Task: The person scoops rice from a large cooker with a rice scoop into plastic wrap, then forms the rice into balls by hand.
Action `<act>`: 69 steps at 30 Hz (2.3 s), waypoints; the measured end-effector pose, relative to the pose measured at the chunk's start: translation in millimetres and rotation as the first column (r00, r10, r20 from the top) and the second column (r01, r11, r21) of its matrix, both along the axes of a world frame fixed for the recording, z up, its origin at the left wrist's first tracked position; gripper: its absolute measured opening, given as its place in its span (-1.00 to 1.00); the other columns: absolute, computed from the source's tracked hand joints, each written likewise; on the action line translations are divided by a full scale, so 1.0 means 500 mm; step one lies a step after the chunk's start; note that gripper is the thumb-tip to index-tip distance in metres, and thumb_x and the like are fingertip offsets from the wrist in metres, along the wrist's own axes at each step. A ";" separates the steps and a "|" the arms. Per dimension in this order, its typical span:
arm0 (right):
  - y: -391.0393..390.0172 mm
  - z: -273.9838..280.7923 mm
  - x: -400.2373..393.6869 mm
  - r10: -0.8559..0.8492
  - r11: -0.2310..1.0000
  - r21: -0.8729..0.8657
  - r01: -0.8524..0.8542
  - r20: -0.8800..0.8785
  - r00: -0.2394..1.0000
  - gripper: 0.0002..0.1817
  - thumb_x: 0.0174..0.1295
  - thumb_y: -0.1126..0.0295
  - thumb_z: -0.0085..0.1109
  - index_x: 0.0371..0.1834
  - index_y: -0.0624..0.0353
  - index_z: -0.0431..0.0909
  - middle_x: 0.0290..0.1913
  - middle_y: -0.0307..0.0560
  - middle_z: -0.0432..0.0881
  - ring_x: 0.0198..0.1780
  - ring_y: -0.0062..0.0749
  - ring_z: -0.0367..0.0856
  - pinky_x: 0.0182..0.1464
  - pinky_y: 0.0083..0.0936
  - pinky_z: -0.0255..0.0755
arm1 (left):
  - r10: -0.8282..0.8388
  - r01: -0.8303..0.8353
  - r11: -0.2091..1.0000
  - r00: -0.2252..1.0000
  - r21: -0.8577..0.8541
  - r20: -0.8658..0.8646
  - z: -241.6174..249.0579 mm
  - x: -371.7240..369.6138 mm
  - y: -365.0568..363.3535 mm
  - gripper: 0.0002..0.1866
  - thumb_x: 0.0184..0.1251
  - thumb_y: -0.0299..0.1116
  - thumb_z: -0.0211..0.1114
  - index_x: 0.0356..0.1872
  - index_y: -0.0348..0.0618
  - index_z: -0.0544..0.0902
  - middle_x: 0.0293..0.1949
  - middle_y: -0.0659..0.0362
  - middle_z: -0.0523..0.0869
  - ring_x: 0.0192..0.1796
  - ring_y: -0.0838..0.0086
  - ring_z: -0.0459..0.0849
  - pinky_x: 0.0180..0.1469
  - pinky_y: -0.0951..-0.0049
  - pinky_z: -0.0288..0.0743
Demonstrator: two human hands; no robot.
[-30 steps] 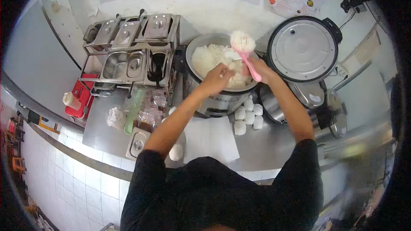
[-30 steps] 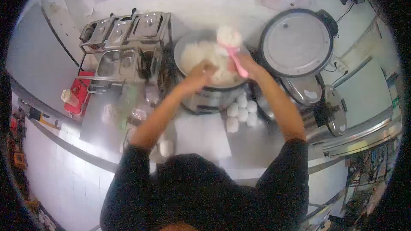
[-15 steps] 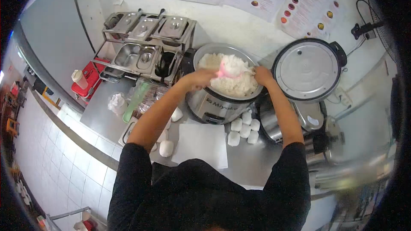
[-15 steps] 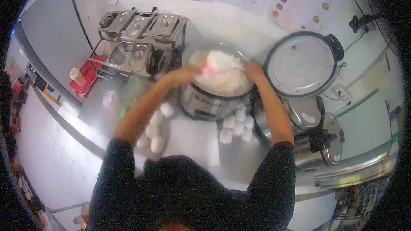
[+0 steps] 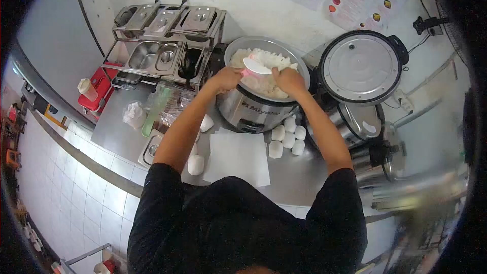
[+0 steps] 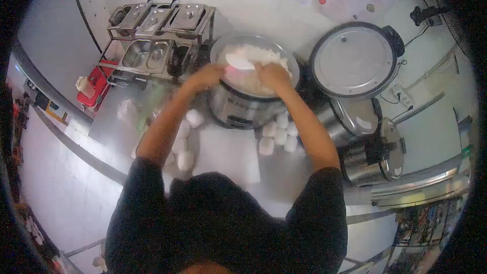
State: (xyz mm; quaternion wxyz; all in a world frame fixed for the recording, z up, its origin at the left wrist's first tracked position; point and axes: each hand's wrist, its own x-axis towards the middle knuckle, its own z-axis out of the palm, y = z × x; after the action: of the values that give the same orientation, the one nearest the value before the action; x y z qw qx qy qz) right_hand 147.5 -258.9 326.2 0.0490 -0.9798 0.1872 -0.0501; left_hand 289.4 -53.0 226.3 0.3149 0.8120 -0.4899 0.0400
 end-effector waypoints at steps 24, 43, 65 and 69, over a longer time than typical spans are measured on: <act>-0.050 -0.063 0.003 -0.053 0.997 -0.042 0.068 0.292 0.955 -0.31 0.34 -0.08 -0.20 -0.53 0.35 0.67 -0.39 0.30 0.65 -0.30 0.23 0.64 -0.11 -0.03 0.50 | -0.043 0.095 0.995 0.307 -0.014 -0.951 0.110 -0.028 0.066 -0.50 0.33 0.17 0.19 -0.02 -0.05 0.59 -0.59 0.36 0.41 -0.68 0.69 0.24 -0.72 0.65 0.01; -0.102 -0.040 -0.035 -0.190 0.979 -0.034 0.199 0.181 0.965 -0.35 0.29 -0.09 -0.18 -0.31 0.34 0.69 -0.25 0.34 0.67 -0.14 0.21 0.66 -0.02 -0.08 0.52 | -0.039 0.047 0.999 0.613 -0.013 -0.789 0.065 -0.047 0.043 -0.57 0.50 -0.11 -0.03 0.35 0.30 0.44 -0.64 0.32 0.37 -0.69 0.66 0.22 -0.71 0.58 0.08; 0.167 -0.210 -0.176 0.004 0.561 0.629 -0.538 0.649 0.761 -0.60 0.35 0.31 0.10 0.19 0.27 0.42 0.03 0.02 0.60 0.06 -0.20 0.57 0.16 -0.28 0.41 | -0.229 -0.342 0.882 0.294 -0.325 -0.928 0.015 -0.320 0.177 -0.80 0.54 -0.11 -0.06 -0.10 0.02 0.28 -0.53 0.25 0.43 -0.61 0.65 0.32 -0.65 0.60 0.19; 0.356 -0.271 -0.276 -0.493 -0.218 0.895 -0.388 0.243 0.836 -0.43 0.39 0.38 0.05 0.42 0.20 0.14 -0.03 -0.03 0.59 0.02 -0.35 0.57 0.05 -0.43 0.50 | -0.342 -0.178 0.918 0.100 -0.355 -0.934 -0.073 -0.450 0.194 -0.73 0.57 -0.04 -0.10 -0.14 -0.01 0.25 -0.51 0.22 0.44 -0.62 0.63 0.31 -0.64 0.60 0.24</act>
State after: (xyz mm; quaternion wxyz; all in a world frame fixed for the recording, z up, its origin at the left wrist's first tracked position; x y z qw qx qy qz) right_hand 9.7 -80.7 190.5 0.8412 -0.4854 0.1754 -0.1615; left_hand 64.4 43.9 189.5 0.7131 0.5185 -0.1786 -0.4369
